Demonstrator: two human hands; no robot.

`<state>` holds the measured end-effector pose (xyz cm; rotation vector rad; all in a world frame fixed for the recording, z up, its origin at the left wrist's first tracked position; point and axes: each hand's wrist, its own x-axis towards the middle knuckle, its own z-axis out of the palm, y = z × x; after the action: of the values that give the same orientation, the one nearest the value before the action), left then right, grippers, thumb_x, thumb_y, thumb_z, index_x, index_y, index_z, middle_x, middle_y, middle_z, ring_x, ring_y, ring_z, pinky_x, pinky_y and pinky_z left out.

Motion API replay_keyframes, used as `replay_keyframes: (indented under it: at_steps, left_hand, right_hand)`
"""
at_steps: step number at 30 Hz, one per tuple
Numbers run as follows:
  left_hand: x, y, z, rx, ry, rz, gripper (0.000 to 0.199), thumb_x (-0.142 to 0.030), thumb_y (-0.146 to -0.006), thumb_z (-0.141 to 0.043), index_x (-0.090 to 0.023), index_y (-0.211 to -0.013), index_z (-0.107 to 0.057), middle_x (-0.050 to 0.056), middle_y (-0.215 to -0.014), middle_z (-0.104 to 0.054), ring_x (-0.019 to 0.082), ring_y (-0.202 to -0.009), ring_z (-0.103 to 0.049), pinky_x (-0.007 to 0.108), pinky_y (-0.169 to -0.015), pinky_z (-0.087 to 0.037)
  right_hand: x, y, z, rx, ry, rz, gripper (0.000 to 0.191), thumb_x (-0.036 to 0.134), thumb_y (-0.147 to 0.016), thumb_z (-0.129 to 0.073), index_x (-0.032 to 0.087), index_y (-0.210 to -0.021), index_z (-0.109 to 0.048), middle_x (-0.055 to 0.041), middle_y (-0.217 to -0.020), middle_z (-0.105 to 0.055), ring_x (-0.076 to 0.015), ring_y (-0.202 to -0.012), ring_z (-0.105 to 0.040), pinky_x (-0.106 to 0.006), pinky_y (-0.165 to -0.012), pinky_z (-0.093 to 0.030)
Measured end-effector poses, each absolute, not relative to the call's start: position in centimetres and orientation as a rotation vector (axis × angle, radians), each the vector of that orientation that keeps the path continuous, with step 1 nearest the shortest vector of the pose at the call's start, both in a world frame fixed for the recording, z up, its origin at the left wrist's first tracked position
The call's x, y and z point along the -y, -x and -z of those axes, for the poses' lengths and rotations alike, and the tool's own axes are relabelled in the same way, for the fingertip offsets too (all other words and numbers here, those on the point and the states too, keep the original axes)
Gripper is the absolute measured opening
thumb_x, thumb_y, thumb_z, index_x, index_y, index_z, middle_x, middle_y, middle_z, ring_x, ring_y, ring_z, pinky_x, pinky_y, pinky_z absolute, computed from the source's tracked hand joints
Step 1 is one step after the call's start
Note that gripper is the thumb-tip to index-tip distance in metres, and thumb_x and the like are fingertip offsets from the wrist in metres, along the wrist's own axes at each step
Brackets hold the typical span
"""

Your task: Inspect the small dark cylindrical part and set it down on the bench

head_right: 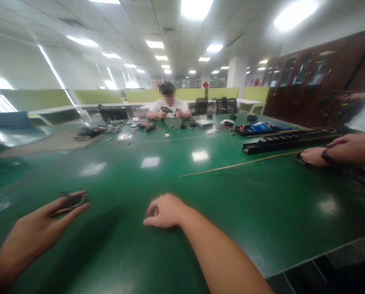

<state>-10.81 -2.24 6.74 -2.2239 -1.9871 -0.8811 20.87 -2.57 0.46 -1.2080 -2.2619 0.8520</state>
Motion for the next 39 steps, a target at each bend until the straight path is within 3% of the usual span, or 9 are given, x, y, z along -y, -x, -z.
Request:
replay_keyframes:
  at_steps: [3,11,18,39]
  left_hand:
    - [0.2,5.8,-5.7,1.673,2.458,1.019,0.061,-0.07,-0.081,-0.054,-0.022,-0.116,-0.068,0.007,-0.106,-0.074,0.027,-0.095,-0.071,0.041,-0.092,-0.056]
    - [-0.2,1.0,-0.7,1.116,2.859,0.895,0.037,-0.048,-0.091,-0.058,-0.024,-0.117,-0.07,0.006,-0.111,-0.072,0.02,-0.095,-0.07,0.028,-0.086,-0.057]
    - [0.7,1.7,-0.5,1.088,2.949,0.969,0.033,-0.044,-0.09,-0.062,-0.024,-0.116,-0.07,0.005,-0.113,-0.072,0.019,-0.096,-0.07,0.025,-0.088,-0.057]
    - [1.2,0.8,-0.6,0.966,3.085,0.921,0.03,-0.037,-0.094,-0.058,-0.029,-0.121,-0.069,0.006,-0.118,-0.069,0.02,-0.103,-0.068,0.027,-0.091,-0.058]
  right_hand:
    - [2.3,-21.3,-0.3,2.149,1.246,-0.819,0.029,0.041,-0.08,-0.071,0.021,-0.101,-0.073,0.0,-0.081,-0.073,-0.0116,-0.068,-0.064,-0.02,-0.061,-0.043]
    - [1.3,-21.7,0.4,2.01,1.451,-0.698,0.026,0.032,-0.082,-0.068,0.021,-0.106,-0.065,0.0016,-0.081,-0.072,-0.0116,-0.068,-0.062,-0.021,-0.061,-0.04]
    - [1.5,-21.4,0.4,2.182,1.45,-0.604,0.015,0.035,-0.08,-0.068,0.024,-0.092,-0.069,0.0033,-0.077,-0.072,-0.0126,-0.068,-0.062,-0.023,-0.059,-0.038]
    - [1.7,-21.4,0.1,2.282,1.48,-0.521,0.02,0.04,-0.082,-0.067,0.028,-0.097,-0.072,0.002,-0.082,-0.072,-0.0155,-0.074,-0.063,-0.024,-0.06,-0.038]
